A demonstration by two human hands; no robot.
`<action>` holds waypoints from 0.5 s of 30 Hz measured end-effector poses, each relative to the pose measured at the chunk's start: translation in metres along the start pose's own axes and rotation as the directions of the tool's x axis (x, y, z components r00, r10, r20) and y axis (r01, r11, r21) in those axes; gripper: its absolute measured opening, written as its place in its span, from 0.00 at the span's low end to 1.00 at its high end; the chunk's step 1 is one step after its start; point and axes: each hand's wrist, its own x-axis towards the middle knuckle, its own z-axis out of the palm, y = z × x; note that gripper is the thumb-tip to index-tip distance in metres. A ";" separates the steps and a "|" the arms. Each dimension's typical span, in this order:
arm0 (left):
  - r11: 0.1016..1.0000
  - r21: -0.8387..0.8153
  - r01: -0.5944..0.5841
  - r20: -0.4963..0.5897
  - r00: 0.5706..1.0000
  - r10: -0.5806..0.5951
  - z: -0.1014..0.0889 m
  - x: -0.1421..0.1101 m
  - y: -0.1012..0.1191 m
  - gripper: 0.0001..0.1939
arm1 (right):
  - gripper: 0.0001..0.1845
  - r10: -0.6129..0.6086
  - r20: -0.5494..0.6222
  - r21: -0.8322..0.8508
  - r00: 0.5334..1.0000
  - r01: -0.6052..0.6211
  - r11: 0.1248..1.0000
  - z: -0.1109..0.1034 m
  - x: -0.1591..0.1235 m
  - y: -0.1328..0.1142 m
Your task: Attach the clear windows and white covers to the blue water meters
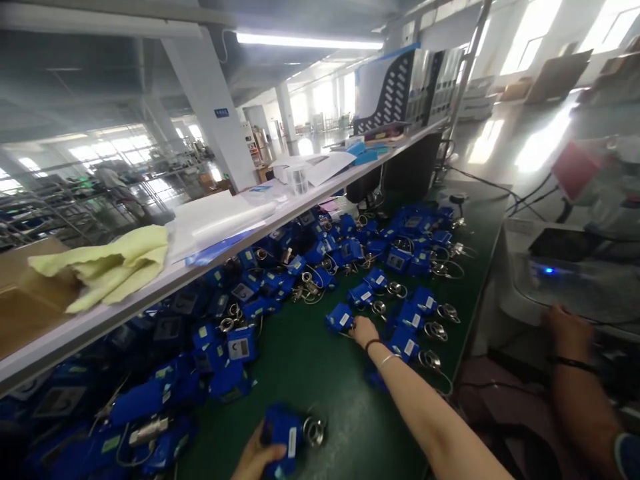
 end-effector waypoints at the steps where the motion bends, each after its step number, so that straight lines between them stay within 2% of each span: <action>1: 1.000 0.004 0.024 0.116 0.993 -0.024 0.013 0.017 0.021 0.30 | 0.11 -0.004 0.007 -0.010 1.000 0.004 1.000 -0.004 0.004 0.006; 5: 0.999 0.022 0.042 0.183 0.982 -0.045 0.068 0.090 0.097 0.39 | 0.11 -0.031 0.029 -0.056 0.999 0.033 0.998 -0.008 0.015 0.024; 7: 1.000 0.012 0.013 0.153 0.988 -0.015 0.097 0.118 0.120 0.35 | 0.12 -0.039 0.032 -0.079 0.999 0.041 0.996 -0.006 0.018 0.029; 9: 0.999 0.013 -0.030 0.084 0.996 0.029 0.123 0.134 0.133 0.30 | 0.13 -0.034 0.026 -0.101 0.999 0.037 0.994 -0.003 0.020 0.031; 11: 0.997 0.021 -0.071 0.012 0.997 0.071 0.143 0.139 0.138 0.26 | 0.13 -0.022 0.014 -0.121 1.000 0.023 0.992 -0.001 0.022 0.034; 13: 0.994 0.029 -0.107 -0.037 0.993 0.109 0.154 0.138 0.140 0.24 | 0.12 -0.012 0.000 -0.136 1.000 0.012 0.991 -0.002 0.023 0.037; 15: 0.989 0.035 -0.142 -0.060 0.988 0.144 0.158 0.136 0.142 0.21 | 0.11 -0.011 -0.009 -0.142 1.000 0.010 0.990 -0.006 0.023 0.042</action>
